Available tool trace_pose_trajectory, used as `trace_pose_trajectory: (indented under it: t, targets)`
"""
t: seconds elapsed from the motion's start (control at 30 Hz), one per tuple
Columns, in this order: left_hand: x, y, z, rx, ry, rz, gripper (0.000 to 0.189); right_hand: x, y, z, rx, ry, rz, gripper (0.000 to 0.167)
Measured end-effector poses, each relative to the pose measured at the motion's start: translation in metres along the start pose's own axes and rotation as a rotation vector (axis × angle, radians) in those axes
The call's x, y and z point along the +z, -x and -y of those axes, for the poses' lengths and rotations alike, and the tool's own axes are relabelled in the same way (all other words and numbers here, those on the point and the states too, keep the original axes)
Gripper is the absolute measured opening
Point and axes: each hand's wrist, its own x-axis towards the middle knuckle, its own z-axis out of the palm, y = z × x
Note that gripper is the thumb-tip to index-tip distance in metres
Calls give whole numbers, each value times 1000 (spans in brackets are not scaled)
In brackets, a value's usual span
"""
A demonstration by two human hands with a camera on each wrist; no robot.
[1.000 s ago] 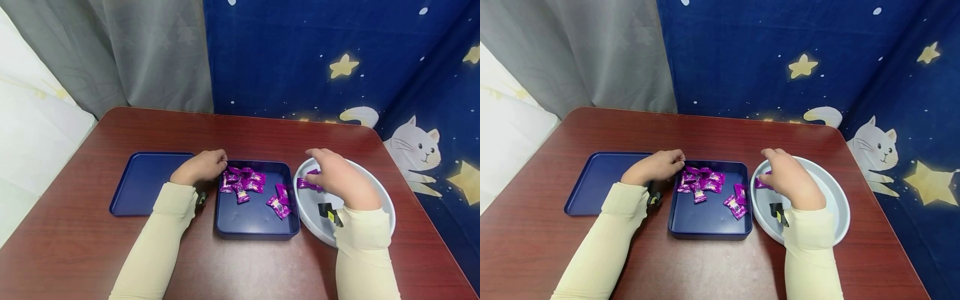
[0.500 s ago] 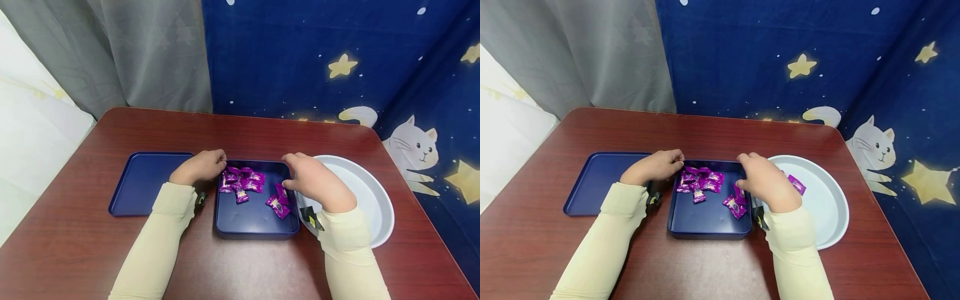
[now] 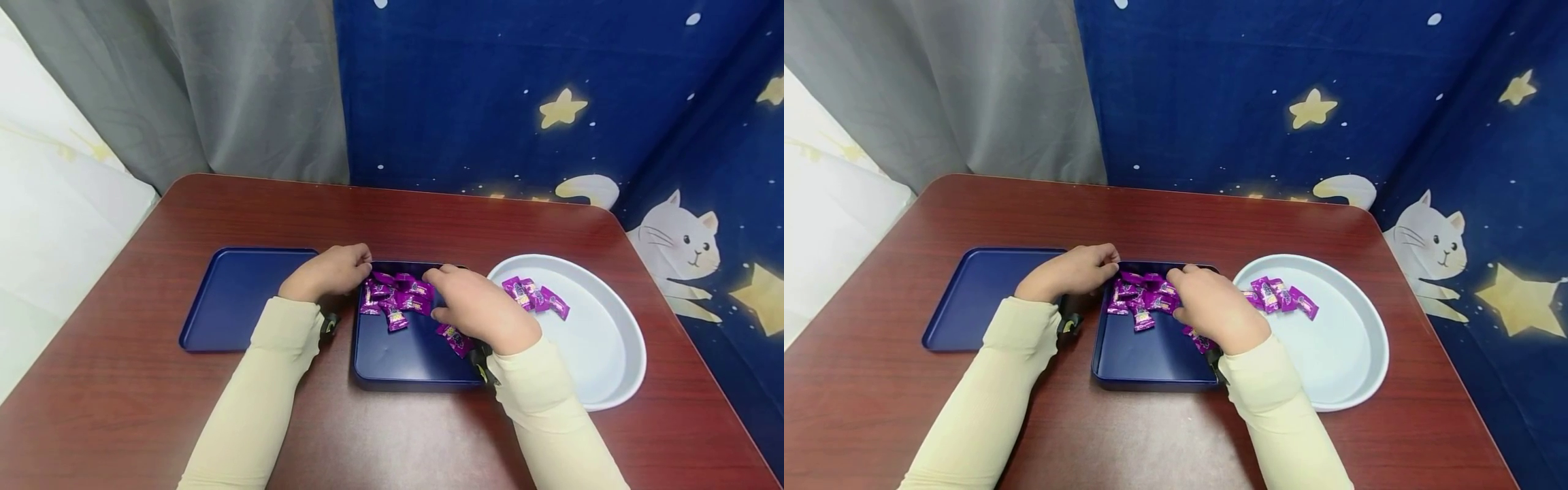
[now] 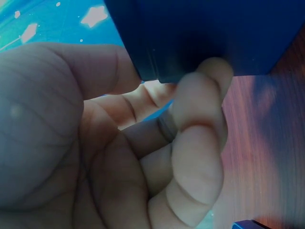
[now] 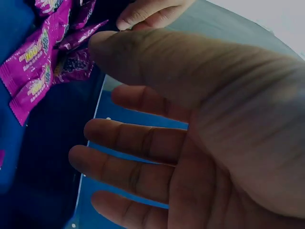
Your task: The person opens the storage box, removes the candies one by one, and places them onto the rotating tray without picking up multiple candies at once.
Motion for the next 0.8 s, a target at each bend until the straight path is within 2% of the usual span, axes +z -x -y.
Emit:
trace_pose_trajectory:
  t: [0.17, 0.8]
  targets:
    - [1, -1, -1, -11, 5, 5, 14, 4, -3, -2, 1, -7, 0, 56]
    - [2, -1, 0, -16, 4, 3, 14, 23, -16, 5, -101, 26, 2, 41]
